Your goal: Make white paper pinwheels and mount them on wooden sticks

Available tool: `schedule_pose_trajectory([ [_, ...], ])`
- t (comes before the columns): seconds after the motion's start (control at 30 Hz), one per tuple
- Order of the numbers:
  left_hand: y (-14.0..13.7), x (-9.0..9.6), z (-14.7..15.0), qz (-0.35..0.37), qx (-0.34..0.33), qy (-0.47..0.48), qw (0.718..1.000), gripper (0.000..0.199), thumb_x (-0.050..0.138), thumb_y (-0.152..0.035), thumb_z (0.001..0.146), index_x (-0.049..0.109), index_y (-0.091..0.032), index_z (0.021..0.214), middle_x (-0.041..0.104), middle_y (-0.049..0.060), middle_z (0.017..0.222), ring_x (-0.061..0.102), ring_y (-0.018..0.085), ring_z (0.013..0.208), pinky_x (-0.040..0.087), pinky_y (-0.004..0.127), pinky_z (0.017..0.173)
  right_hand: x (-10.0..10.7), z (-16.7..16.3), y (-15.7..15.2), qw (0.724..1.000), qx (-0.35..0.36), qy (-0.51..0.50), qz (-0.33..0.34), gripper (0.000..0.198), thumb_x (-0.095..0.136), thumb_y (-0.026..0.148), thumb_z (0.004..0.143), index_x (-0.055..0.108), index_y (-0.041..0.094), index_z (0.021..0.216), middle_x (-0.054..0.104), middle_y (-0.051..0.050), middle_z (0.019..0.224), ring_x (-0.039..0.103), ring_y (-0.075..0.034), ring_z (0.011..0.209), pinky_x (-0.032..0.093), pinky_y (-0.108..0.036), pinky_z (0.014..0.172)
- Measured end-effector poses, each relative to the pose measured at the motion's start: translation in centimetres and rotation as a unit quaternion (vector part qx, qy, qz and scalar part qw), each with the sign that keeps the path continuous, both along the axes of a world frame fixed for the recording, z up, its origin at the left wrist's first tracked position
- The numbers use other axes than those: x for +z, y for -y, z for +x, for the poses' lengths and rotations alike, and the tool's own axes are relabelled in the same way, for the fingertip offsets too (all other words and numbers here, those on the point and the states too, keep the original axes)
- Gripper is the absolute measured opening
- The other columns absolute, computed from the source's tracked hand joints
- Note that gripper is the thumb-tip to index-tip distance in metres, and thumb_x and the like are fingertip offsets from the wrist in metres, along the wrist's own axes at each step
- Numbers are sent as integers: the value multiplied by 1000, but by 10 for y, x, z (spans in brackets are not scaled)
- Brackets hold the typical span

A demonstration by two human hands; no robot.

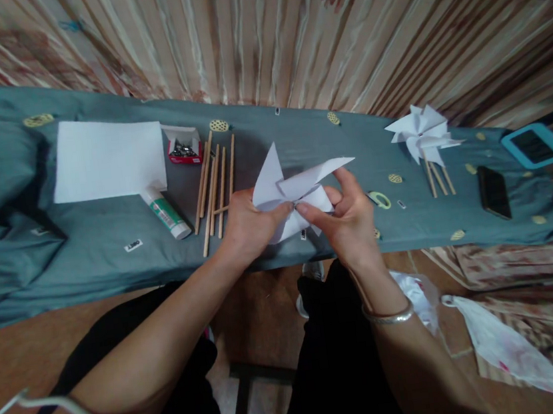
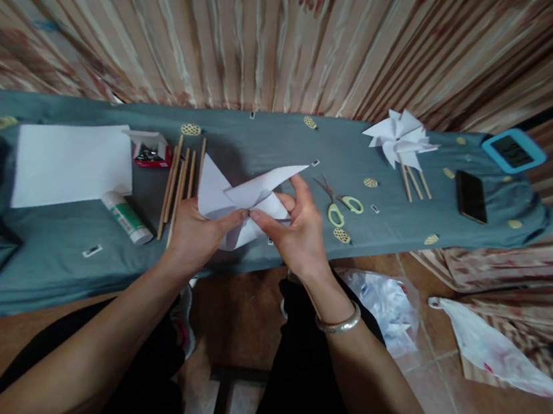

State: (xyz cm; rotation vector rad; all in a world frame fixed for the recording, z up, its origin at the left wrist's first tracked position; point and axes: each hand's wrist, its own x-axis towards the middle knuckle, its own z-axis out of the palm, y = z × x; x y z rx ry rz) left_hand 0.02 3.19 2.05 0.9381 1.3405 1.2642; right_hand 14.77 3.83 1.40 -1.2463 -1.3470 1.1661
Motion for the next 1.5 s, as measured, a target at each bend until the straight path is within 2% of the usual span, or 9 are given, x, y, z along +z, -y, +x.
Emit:
schedule_pose_trajectory([
  [0.2,-1,-2,0,-2,3,-3,1000,14,75,-21,58,66,-13,64,65,0,62,59,14,58,46,24,54,1,-5,5,999,-29,14,19,86,78,34,70,34,26,144,75,-3,98,71,-21,84,59,-36,76],
  [0.53,-2,-3,1,2,4,16,1000,11,73,-19,57,68,-15,66,70,0,65,65,17,65,52,25,60,6,-7,8,999,-27,22,17,80,77,33,72,37,27,140,75,0,96,70,-18,78,60,-33,69],
  [0.77,-2,-1,1,5,2,22,1000,11,74,-19,56,65,-17,61,71,2,68,68,19,72,55,26,64,7,-7,8,1000,-17,17,16,76,75,32,74,37,28,139,76,0,99,70,-19,81,61,-35,72],
  [0.93,-3,-3,0,5,-3,9,1000,12,75,-18,56,68,-16,65,71,2,68,68,18,69,54,27,63,4,-4,7,999,-6,31,29,72,73,31,76,38,28,139,74,0,96,70,-18,79,60,-34,71],
  [1.13,-4,-4,-1,25,-10,8,1000,12,75,-22,56,68,-14,63,69,1,63,63,15,59,50,24,55,6,-4,7,999,-8,27,29,69,73,29,75,41,27,135,74,0,97,70,-19,83,60,-35,74],
  [1.3,-3,2,0,5,-1,-5,1000,11,75,-18,56,69,-14,65,70,1,65,65,16,63,51,24,58,7,-4,8,999,-14,16,28,68,75,28,74,44,26,134,74,-2,99,70,-21,86,60,-37,77],
  [1.5,-3,3,0,-17,9,-3,1000,15,78,-20,55,66,-13,62,68,2,61,62,15,60,49,24,55,8,-5,8,999,-18,12,32,68,74,28,74,43,26,135,74,-1,98,70,-20,81,61,-38,77],
])
